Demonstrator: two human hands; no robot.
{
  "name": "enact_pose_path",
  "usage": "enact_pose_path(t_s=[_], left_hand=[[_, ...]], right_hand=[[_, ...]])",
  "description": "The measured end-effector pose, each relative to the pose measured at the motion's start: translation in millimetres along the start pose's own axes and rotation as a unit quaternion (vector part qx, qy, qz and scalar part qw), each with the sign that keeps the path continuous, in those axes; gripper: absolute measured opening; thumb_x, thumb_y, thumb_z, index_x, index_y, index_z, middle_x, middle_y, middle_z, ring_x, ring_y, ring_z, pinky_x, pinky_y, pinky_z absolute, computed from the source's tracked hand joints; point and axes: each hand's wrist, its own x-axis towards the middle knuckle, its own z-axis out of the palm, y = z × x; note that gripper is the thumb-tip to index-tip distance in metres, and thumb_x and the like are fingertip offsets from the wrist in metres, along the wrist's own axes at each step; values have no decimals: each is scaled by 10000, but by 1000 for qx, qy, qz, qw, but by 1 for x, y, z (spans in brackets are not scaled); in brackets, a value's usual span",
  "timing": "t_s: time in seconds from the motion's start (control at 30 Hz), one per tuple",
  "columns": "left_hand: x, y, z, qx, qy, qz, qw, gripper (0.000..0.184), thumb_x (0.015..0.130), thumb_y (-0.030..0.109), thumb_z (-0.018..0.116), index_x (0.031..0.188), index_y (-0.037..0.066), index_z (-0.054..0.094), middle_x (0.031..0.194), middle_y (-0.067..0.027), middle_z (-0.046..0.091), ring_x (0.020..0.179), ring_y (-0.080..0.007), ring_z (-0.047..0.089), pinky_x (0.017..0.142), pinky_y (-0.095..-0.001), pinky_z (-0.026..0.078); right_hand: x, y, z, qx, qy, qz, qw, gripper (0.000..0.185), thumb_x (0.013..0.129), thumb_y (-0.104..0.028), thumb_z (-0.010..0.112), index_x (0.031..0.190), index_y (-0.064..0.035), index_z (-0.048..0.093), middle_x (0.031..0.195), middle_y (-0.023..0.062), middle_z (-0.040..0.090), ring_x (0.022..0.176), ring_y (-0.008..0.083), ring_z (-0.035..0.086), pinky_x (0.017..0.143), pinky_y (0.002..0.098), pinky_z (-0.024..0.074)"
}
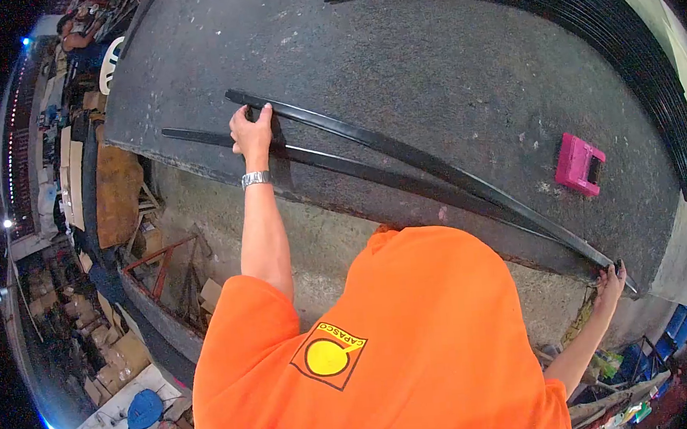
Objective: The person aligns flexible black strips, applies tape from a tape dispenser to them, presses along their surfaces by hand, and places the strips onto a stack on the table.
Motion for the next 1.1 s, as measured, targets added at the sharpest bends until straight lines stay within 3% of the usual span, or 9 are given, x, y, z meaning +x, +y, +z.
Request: enact_pose_path(t_s=[0.1, 0.2, 0.37, 0.47, 0.5, 0.63, 0.87, 1.03, 1.1], left_hand=[[1, 13, 0, 1, 25, -46, 999, 555, 811, 473, 778, 1234, 139, 647, 1326, -99, 594, 1291, -320, 517, 1035, -600, 318], [11, 15, 3, -8, 17, -89, 996, 567, 819, 525, 757, 1218, 134, 656, 1366, -115, 565, 1298, -329, 517, 1031, -603, 325], [30, 19, 11, 12, 63, -107, 992, 416, 868, 466, 733, 1074, 106, 695, 1175, -144, 665, 1148, -348, 620, 998, -645, 347], [36, 25, 7, 34, 39, -124, 991, 370, 892, 432, 729, 1085, 122, 670, 1164, -105, 656, 1159, -319, 608, 935, -553, 400], [37, 24, 7, 19, 28, -124, 992, 417, 884, 400, 748, 1196, 141, 649, 1244, -110, 636, 1219, -315, 588, 961, -572, 412], [36, 0, 8, -52, -50, -80, 994, 562, 849, 313, 790, 1365, 212, 594, 1406, -107, 556, 1311, -316, 535, 1074, -597, 365], [37, 19, 5, -32, 9, -124, 992, 399, 860, 318, 770, 1218, 178, 662, 1291, -79, 635, 1241, -292, 584, 1041, -571, 364], [56, 7, 16, -29, 13, -117, 993, 291, 918, 335, 703, 1168, 190, 671, 1217, -70, 674, 1172, -313, 630, 995, -628, 400], [68, -17, 22, -73, -25, -37, 996, 360, 883, 244, 755, 1187, 70, 670, 1176, -132, 709, 1075, -322, 678, 935, -477, 502]], right_hand=[[0, -4, 0, 2, -2, 9, 1000, 453, 1007, -158, 641, 1434, -208, 499, 1000, -33, 627, 768, 99, 628, 588, 232, 502], [-6, -8, 7, 0, 10, 9, 1000, 468, 1005, -130, 638, 1444, -151, 479, 976, -2, 620, 727, 85, 604, 518, 209, 464], [-2, -6, 9, -4, 11, 9, 1000, 475, 1002, -132, 640, 1448, -143, 478, 979, -13, 622, 707, 74, 587, 522, 200, 449], [-11, -9, 16, -10, 25, 10, 1000, 480, 1005, -147, 637, 1457, -140, 474, 994, -24, 623, 722, 67, 584, 543, 192, 434], [-15, -10, 19, -13, 35, 13, 999, 482, 1007, -152, 636, 1460, -138, 472, 999, -27, 623, 728, 65, 584, 551, 190, 429], [-11, 0, 11, -8, 15, -6, 1000, 480, 1010, -175, 635, 1463, -155, 476, 1007, -38, 624, 735, 60, 579, 559, 192, 414], [3, -3, 18, -66, 29, 7, 997, 454, 1006, -223, 647, 1437, -191, 510, 901, -57, 585, 705, 52, 548, 543, 208, 400], [-12, -13, 31, -68, 48, 3, 997, 493, 1008, -206, 643, 1474, -171, 484, 850, -34, 572, 690, 55, 525, 538, 205, 388], [-19, -13, 35, -62, 45, -11, 997, 499, 1008, -212, 644, 1479, -170, 484, 861, -34, 569, 684, 54, 512, 535, 204, 381]])
